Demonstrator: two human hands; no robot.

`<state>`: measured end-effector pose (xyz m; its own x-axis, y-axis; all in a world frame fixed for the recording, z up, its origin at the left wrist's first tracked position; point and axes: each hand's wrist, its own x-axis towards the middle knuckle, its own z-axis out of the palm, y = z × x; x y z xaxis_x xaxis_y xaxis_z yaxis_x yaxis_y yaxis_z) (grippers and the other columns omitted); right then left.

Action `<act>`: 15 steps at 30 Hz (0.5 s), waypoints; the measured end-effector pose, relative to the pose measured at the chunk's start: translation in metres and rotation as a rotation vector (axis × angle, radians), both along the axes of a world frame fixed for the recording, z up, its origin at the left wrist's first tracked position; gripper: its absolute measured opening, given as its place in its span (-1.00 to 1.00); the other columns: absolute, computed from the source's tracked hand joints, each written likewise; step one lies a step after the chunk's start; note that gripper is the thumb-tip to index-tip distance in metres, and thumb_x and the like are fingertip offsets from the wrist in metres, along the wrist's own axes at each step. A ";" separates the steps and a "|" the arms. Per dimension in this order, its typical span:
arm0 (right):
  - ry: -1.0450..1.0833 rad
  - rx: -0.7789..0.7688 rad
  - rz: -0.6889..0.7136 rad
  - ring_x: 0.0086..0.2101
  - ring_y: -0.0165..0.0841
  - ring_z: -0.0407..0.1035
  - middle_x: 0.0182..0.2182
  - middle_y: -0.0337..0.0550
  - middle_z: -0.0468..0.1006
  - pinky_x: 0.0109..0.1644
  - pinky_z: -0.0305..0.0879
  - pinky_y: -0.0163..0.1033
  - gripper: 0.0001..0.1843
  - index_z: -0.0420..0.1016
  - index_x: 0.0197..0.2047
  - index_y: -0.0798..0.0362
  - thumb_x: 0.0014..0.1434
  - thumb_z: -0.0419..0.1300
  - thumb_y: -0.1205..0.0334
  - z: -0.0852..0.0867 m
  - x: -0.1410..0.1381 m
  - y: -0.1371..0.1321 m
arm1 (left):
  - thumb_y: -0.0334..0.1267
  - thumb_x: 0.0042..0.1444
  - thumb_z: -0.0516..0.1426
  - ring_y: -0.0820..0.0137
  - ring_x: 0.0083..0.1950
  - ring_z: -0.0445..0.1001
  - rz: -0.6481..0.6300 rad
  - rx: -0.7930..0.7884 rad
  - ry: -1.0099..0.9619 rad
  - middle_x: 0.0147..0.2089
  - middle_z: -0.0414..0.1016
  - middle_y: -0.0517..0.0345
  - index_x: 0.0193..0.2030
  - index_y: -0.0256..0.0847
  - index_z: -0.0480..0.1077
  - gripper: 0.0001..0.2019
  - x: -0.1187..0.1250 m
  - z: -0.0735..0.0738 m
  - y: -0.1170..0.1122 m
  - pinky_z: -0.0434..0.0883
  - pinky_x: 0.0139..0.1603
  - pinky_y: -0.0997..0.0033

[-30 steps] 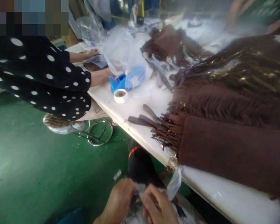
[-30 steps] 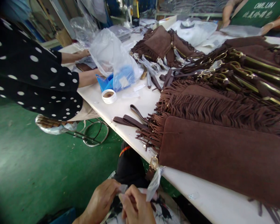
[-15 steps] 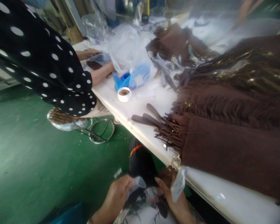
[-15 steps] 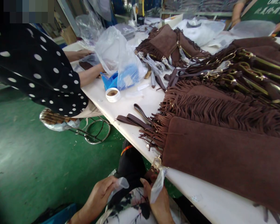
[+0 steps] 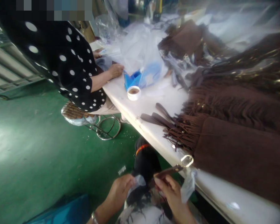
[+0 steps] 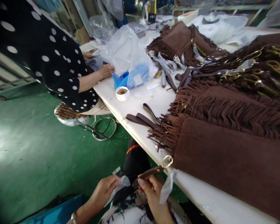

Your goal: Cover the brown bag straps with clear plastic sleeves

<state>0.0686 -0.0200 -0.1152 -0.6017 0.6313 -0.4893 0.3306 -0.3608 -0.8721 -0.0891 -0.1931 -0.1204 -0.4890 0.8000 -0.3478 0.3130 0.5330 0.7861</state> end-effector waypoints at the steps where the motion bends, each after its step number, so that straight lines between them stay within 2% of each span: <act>1: 0.016 -0.032 0.012 -0.48 -0.32 0.42 -0.54 -0.20 0.51 -0.42 0.35 -0.28 -0.56 0.60 -0.23 0.11 0.06 0.28 -0.13 0.008 -0.003 -0.004 | -0.16 0.37 -0.06 0.38 -0.28 0.42 0.002 0.001 -0.006 -0.35 0.45 0.19 -0.30 -0.19 0.40 -0.70 0.000 0.000 -0.001 0.23 -0.21 0.45; 5: 0.065 -0.150 -0.026 -0.45 -0.41 0.36 -0.51 -0.26 0.49 -0.36 0.31 -0.36 -0.57 0.57 -0.22 0.09 0.03 0.33 -0.12 0.026 -0.012 -0.014 | -0.16 0.36 -0.06 0.39 -0.30 0.41 0.006 0.009 -0.032 -0.35 0.44 0.20 -0.30 -0.19 0.40 -0.70 0.003 0.001 -0.003 0.23 -0.24 0.46; 9: 0.071 -0.185 -0.097 -0.41 -0.39 0.37 -0.48 -0.26 0.50 -0.34 0.30 -0.36 -0.54 0.57 -0.21 0.09 -0.02 0.37 -0.12 0.021 -0.016 -0.018 | -0.15 0.35 -0.05 0.37 -0.33 0.38 -0.001 0.023 -0.059 -0.39 0.41 0.19 -0.34 -0.20 0.40 -0.69 0.007 0.005 0.000 0.20 -0.27 0.45; 15: 0.071 -0.110 -0.047 -0.28 -0.26 0.46 -0.32 -0.12 0.60 -0.22 0.37 -0.26 -0.56 0.57 -0.16 0.10 0.04 0.34 -0.08 0.014 -0.014 -0.017 | -0.18 0.33 -0.04 0.38 -0.34 0.37 0.048 0.030 -0.126 -0.41 0.40 0.20 -0.36 -0.23 0.40 -0.69 0.013 0.016 0.008 0.22 -0.30 0.47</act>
<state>0.0546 -0.0373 -0.1013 -0.6083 0.6046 -0.5143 0.2496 -0.4694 -0.8470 -0.0764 -0.1854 -0.1043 -0.4807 0.7878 -0.3851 0.1852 0.5204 0.8336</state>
